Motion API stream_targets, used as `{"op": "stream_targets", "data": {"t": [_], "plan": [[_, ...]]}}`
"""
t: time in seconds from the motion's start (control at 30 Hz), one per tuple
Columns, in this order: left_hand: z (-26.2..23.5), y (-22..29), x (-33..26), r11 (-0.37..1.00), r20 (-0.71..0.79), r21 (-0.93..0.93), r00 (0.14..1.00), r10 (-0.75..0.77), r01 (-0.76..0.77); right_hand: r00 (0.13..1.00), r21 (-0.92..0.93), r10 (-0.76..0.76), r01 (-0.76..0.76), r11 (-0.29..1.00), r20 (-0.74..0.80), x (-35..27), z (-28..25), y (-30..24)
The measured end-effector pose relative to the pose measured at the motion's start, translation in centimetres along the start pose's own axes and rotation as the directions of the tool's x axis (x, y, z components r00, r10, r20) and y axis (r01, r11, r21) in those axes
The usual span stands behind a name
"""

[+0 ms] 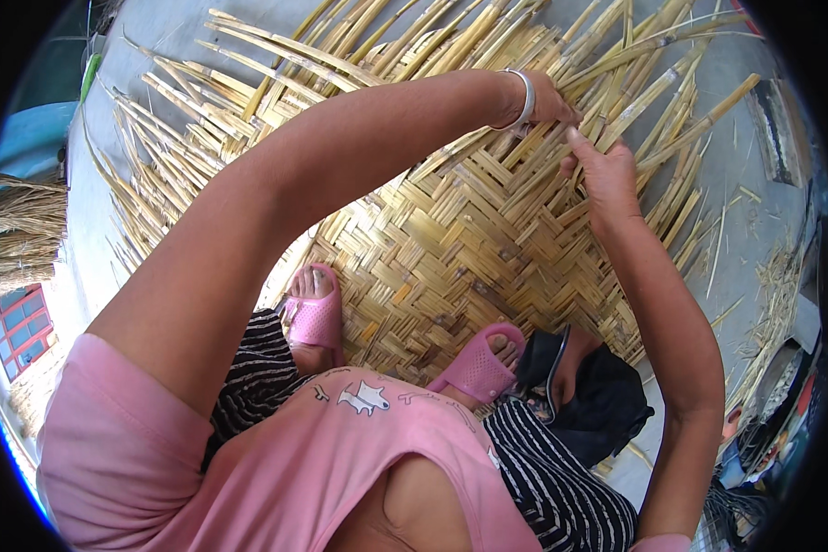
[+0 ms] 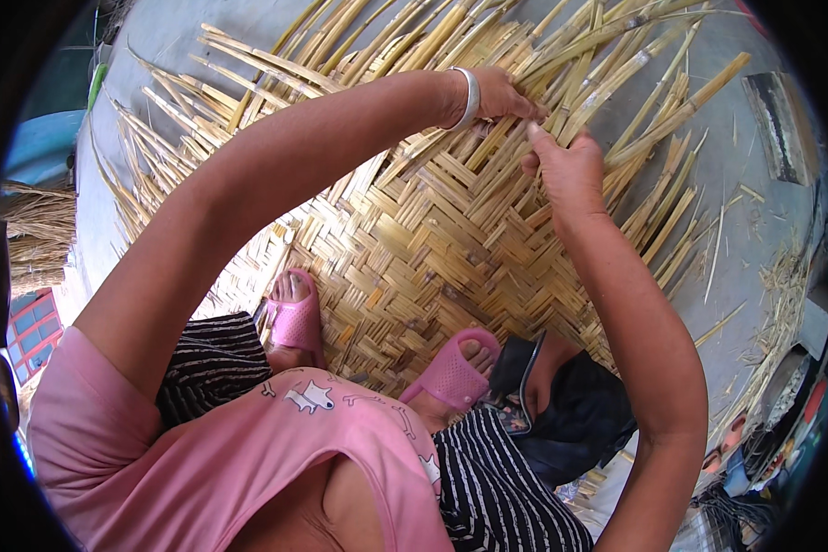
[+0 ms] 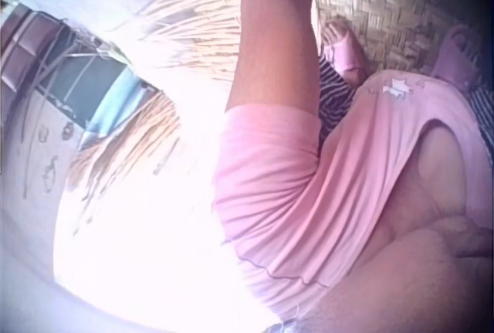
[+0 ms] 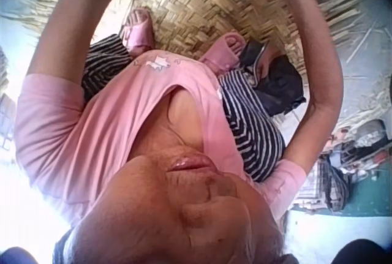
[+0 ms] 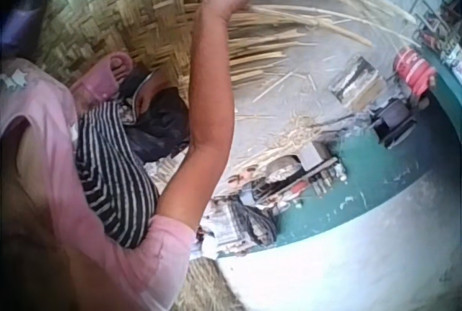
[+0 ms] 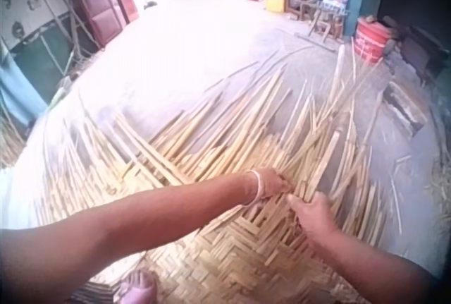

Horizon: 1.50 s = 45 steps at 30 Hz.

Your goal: The person weaves a basket by hand, interlacing dried palm strips in an over-under pattern. They repeatedly adjust and tighten the weave, working around the circular base on the floor.

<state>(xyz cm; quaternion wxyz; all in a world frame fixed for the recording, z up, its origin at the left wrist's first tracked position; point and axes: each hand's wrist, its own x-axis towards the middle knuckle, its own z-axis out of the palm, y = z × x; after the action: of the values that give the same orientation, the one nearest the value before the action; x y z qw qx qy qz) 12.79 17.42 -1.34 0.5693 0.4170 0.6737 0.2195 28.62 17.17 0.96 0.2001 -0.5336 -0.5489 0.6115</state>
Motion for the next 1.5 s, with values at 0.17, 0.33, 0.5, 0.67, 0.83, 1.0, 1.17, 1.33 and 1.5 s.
{"op": "stream_targets", "data": {"t": [0.17, 0.33, 0.5, 0.67, 0.83, 1.0, 1.17, 1.33, 1.5], "plan": [[-1.3, -1.5, -0.3, 0.943, 0.094, -0.332, 0.993, 0.066, -0.031, 0.995, -0.024, 0.103, -0.103, 0.994, 0.015, 0.4, -0.2, -0.7], [-3.2, 0.8, -2.2, 0.924, 0.277, -0.355, 0.929, 0.247, -0.140, 0.989, 0.062, 0.132, -0.136, 0.989, 0.061, 0.8, -0.1, -0.7], [-2.5, 3.6, -3.5, 0.904, 0.273, -0.393, 0.918, 0.287, -0.166, 0.988, 0.188, 0.138, -0.149, 0.971, 0.066, 0.7, -0.1, -0.2], [-2.9, 4.3, -5.6, 0.779, 0.379, -0.626, 0.891, 0.250, 0.047, 0.981, 0.272, 0.139, -0.171, 0.947, 0.131, 1.4, -0.7, 0.5], [-3.4, 0.7, -0.3, 0.919, 0.315, -0.394, 0.941, 0.128, 0.007, 0.991, 0.062, 0.135, -0.134, 0.989, -0.013, 0.7, 0.2, 0.1], [-2.3, 2.1, -1.0, 0.971, 0.442, -0.236, 0.885, 0.147, -0.043, 0.999, 0.152, 0.032, -0.028, 0.988, -0.026, -0.4, -0.4, 0.2], [-0.6, 2.8, -2.5, 0.951, 0.296, -0.306, 0.946, 0.130, -0.035, 0.981, 0.012, -0.164, 0.163, 0.986, 0.106, 1.3, -0.5, 3.3], [-1.8, 1.1, -1.7, 0.747, -0.022, -0.647, 0.983, 0.182, -0.153, 0.944, -0.295, -0.157, 0.244, 0.924, 0.291, 1.0, -0.9, 4.1], [-4.7, -1.4, -1.5, 0.513, -0.205, -0.825, 0.972, 0.117, -0.236, 0.922, -0.406, -0.112, 0.270, 0.873, 0.371, 1.8, -1.3, 4.0]]}}
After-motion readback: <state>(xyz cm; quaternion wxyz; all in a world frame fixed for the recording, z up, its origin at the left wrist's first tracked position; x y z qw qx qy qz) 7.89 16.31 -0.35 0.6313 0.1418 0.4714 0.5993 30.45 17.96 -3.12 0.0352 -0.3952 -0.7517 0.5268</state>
